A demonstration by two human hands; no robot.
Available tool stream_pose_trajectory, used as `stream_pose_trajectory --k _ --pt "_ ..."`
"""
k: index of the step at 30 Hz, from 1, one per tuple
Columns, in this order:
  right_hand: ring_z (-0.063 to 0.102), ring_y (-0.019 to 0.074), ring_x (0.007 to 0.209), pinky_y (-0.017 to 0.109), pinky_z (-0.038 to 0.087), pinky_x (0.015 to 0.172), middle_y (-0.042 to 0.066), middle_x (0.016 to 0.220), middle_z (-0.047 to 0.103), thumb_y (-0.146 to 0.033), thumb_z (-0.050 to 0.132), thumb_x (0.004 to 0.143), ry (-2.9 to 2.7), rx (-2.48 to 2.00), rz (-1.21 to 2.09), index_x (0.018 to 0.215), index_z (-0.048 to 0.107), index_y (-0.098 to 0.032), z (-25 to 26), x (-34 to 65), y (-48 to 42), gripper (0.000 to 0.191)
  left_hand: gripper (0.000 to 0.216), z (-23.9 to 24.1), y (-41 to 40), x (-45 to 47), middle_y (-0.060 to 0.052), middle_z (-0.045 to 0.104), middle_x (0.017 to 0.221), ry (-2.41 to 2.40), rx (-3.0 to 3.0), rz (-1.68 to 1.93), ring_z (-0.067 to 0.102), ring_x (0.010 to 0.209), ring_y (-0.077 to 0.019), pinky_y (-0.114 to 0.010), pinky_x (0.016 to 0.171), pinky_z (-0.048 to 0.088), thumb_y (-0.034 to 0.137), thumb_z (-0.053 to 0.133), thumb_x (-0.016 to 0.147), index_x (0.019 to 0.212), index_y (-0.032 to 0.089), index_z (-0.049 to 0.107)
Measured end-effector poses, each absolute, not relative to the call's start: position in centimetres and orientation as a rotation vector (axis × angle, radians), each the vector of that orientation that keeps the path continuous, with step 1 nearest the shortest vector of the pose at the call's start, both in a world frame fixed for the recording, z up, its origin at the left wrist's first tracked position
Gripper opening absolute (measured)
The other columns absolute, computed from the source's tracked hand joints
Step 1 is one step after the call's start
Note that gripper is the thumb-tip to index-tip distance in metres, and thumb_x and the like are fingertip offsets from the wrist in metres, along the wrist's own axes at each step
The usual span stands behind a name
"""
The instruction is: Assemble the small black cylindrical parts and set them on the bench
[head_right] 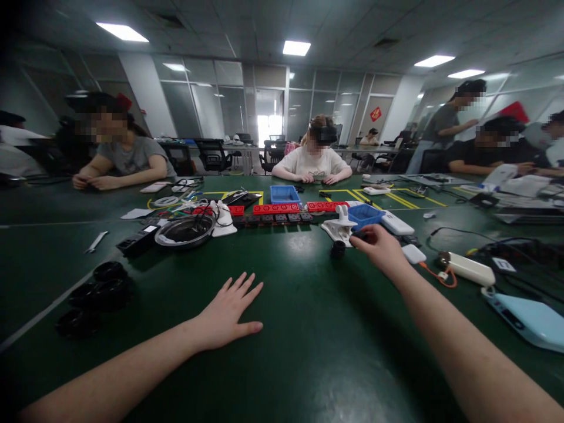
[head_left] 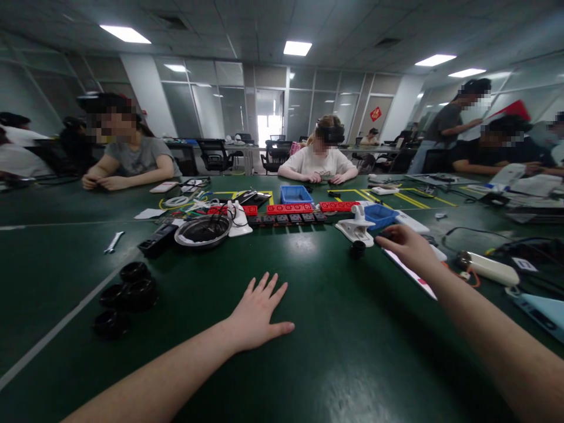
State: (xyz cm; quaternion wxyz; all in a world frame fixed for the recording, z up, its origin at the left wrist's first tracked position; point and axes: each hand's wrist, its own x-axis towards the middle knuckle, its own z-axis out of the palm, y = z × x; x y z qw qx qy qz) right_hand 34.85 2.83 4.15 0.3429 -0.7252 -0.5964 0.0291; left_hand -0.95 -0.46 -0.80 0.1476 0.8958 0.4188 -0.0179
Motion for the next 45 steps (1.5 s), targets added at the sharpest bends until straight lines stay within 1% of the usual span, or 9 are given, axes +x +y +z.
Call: stream_pose_trajectory --k 10,16,27,30,33,36,39,42,45 --pt "0.052 0.0208 0.078 0.036 0.042 0.073 0.008 0.086 0.056 -0.041 0.057 0.067 -1.439 -1.544 -0.284 0.093 0.055 -0.015 -0.9 32.8 5.9 0.037 0.081 -0.8 -0.4 -1.0 -0.006 0.002 0.142 1.201 2.567 -0.059 0.0 0.128 -0.0294 -0.051 0.101 0.008 0.072 0.027 0.07 0.134 0.027 0.01" --pt "0.054 0.0207 0.076 0.035 0.046 0.068 0.009 0.087 0.056 -0.038 0.058 0.066 -1.444 -1.578 -0.176 0.09 0.054 -0.014 -1.3 33.7 6.1 0.034 0.081 -1.0 -0.2 -1.0 -0.006 0.003 0.142 1.2 2.568 -0.049 0.0 0.128 -0.0289 -0.051 0.101 0.007 0.072 0.027 0.069 0.134 0.027 0.01" --pt "0.051 0.0273 0.093 0.045 0.039 0.079 0.013 0.102 0.055 -0.044 0.054 0.069 -1.693 -1.798 -0.288 0.112 0.05 -0.017 -1.9 33.0 5.5 0.051 0.081 -0.9 -0.4 -0.9 -0.007 0.003 0.142 1.211 2.569 -0.059 -0.001 0.129 -0.0285 -0.051 0.101 0.007 0.073 0.026 0.069 0.134 0.027 0.011" --pt "0.041 0.0307 0.108 0.057 0.024 0.089 0.01 0.11 0.053 -0.045 0.041 0.078 -1.616 -1.727 -0.518 0.093 0.061 -0.02 -0.9 32.3 4.8 0.035 0.081 -0.8 -0.4 -1.0 -0.006 0.002 0.142 1.2 2.568 -0.061 -0.001 0.129 -0.0283 -0.051 0.102 0.006 0.072 0.026 0.069 0.134 0.026 0.01" --pt "0.046 0.0248 0.103 0.056 0.013 0.096 0.004 0.087 0.063 -0.037 0.027 0.085 -1.668 -1.576 -0.458 0.057 0.059 -0.021 0.0 30.7 4.0 0.045 0.081 -0.8 -0.4 -1.1 -0.006 0.002 0.142 1.193 2.565 -0.052 -0.002 0.128 -0.0284 -0.051 0.102 0.006 0.072 0.026 0.069 0.134 0.026 0.01" --pt "0.059 0.0185 0.077 0.045 0.026 0.097 0.001 0.057 0.059 -0.035 0.023 0.086 -1.807 -1.481 -0.123 0.047 0.053 -0.022 0.3 27.4 2.7 0.051 0.082 -1.0 -0.3 -1.1 -0.007 0.002 0.142 1.19 2.562 -0.034 -0.001 0.128 -0.0288 -0.051 0.101 0.006 0.072 0.027 0.069 0.134 0.026 0.011" --pt "0.061 0.0199 0.077 0.037 0.044 0.081 0.003 0.06 0.061 -0.035 0.024 0.086 -1.965 -1.399 0.168 0.084 0.063 -0.021 -0.4 23.1 0.9 0.042 0.082 -1.2 -0.3 -1.1 -0.008 0.004 0.142 1.191 2.579 -0.006 -0.001 0.128 -0.0299 -0.051 0.101 0.006 0.072 0.029 0.068 0.134 0.025 0.013" --pt "0.062 0.0166 0.071 0.032 0.049 0.072 0.004 0.078 0.066 -0.027 0.024 0.086 -2.189 -1.24 0.361 0.132 0.022 -0.017 -1.8 19.8 -0.7 0.047 0.083 -1.3 -0.4 -1.1 -0.009 0.006 0.142 1.193 2.6 0.013 0.0 0.128 -0.031 -0.052 0.1 0.006 0.073 0.028 0.068 0.134 0.024 0.015" --pt "0.055 0.0175 0.098 0.035 0.045 0.084 0.009 0.12 0.05 -0.024 0.033 0.083 -2.295 -1.114 0.362 0.135 -0.005 -0.019 -2.6 18.4 -1.2 0.065 0.083 -1.2 -0.4 -1.1 -0.01 0.007 0.142 1.195 2.609 0.025 0.001 0.128 -0.0314 -0.051 0.1 0.006 0.073 0.027 0.068 0.134 0.022 0.016"
